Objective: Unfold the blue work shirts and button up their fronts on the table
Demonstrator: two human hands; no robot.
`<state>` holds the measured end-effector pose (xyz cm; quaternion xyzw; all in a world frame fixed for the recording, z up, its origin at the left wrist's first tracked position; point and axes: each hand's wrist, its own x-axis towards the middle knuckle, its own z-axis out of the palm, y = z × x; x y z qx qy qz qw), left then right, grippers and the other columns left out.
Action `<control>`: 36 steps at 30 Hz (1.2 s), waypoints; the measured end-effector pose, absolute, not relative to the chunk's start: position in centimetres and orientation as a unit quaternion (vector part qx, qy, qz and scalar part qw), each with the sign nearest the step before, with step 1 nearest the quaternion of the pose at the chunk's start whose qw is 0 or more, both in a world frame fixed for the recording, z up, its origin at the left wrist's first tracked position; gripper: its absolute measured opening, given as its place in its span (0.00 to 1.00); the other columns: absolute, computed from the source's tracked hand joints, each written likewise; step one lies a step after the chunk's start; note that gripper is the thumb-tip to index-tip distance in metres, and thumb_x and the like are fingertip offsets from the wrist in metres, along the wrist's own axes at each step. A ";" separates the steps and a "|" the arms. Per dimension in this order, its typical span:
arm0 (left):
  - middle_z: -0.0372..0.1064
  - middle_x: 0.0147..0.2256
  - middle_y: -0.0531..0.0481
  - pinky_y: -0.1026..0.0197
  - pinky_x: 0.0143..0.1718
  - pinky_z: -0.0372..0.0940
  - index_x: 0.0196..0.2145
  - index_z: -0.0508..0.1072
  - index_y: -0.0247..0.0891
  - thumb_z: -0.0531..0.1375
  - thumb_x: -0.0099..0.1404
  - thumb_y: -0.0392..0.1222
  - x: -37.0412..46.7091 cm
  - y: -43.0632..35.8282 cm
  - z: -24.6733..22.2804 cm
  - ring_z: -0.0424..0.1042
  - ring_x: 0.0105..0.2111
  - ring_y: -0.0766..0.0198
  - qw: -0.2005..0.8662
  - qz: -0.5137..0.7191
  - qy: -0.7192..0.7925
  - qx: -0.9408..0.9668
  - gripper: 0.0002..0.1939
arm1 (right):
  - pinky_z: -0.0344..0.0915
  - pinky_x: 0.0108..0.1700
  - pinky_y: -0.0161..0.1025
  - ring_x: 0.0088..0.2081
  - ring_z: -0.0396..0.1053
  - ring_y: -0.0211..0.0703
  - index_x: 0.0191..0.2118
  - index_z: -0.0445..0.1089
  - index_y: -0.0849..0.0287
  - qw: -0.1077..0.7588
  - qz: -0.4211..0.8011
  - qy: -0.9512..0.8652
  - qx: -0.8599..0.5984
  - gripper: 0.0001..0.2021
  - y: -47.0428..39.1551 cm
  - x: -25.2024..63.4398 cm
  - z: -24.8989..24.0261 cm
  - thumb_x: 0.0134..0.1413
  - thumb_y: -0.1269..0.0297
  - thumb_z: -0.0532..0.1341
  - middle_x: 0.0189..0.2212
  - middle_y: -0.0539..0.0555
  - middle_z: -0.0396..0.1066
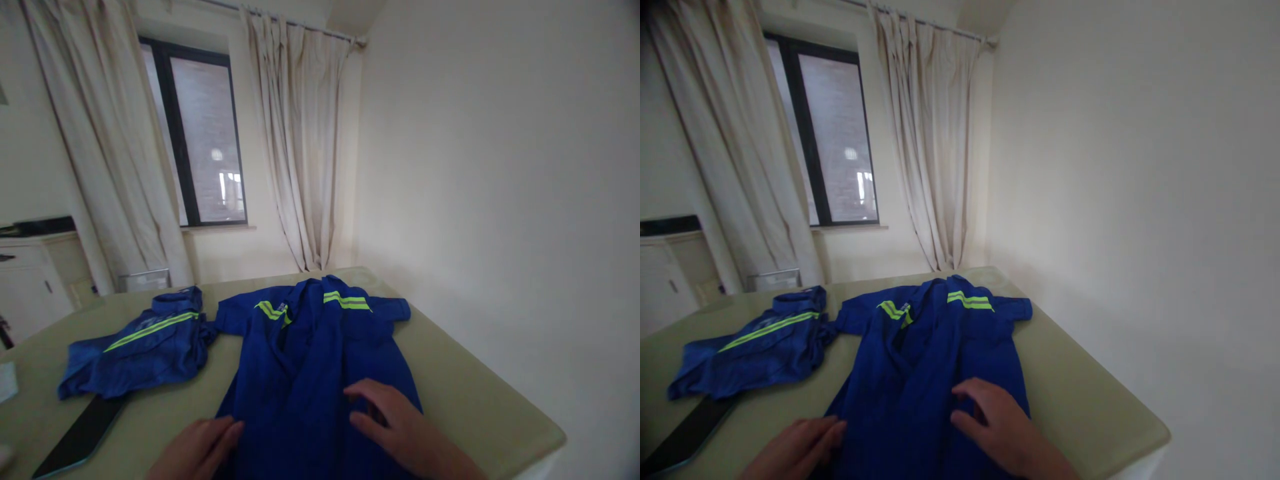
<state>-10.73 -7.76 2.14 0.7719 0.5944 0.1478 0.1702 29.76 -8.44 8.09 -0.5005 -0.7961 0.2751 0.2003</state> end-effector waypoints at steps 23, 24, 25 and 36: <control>0.71 0.59 0.38 0.46 0.65 0.58 0.58 0.73 0.34 0.44 0.75 0.42 1.3 9.3 1.0 0.67 0.61 0.51 -0.011 0.178 0.628 0.757 0.24 | 0.37 0.72 0.55 0.74 0.40 0.54 0.71 0.55 0.48 0.098 0.118 -0.847 -0.508 0.34 13.4 30.2 1.4 0.69 0.37 0.45 0.74 0.56 0.45; 0.72 0.59 0.40 0.49 0.64 0.60 0.57 0.73 0.35 0.43 0.75 0.41 1.5 8.9 1.0 0.68 0.60 0.53 -0.008 0.175 0.622 0.763 0.24 | 0.37 0.72 0.55 0.74 0.41 0.54 0.71 0.55 0.49 0.100 0.116 -0.849 -0.506 0.34 13.8 30.2 1.3 0.69 0.38 0.45 0.74 0.56 0.46; 0.71 0.59 0.41 0.51 0.63 0.61 0.57 0.74 0.36 0.43 0.75 0.40 1.8 8.3 0.9 0.69 0.60 0.54 -0.003 0.172 0.616 0.769 0.24 | 0.38 0.72 0.55 0.73 0.42 0.54 0.71 0.55 0.50 0.101 0.110 -0.852 -0.502 0.33 14.2 30.2 1.3 0.69 0.39 0.45 0.73 0.56 0.47; 0.53 0.71 0.46 0.36 0.71 0.44 0.72 0.53 0.42 0.49 0.71 0.54 1.7 -1.0 -1.1 0.49 0.71 0.46 0.055 0.146 0.567 0.809 0.35 | 0.53 0.64 0.51 0.61 0.62 0.57 0.66 0.62 0.62 0.193 -0.054 -0.848 -0.491 0.25 13.3 27.5 4.0 0.72 0.56 0.49 0.61 0.66 0.67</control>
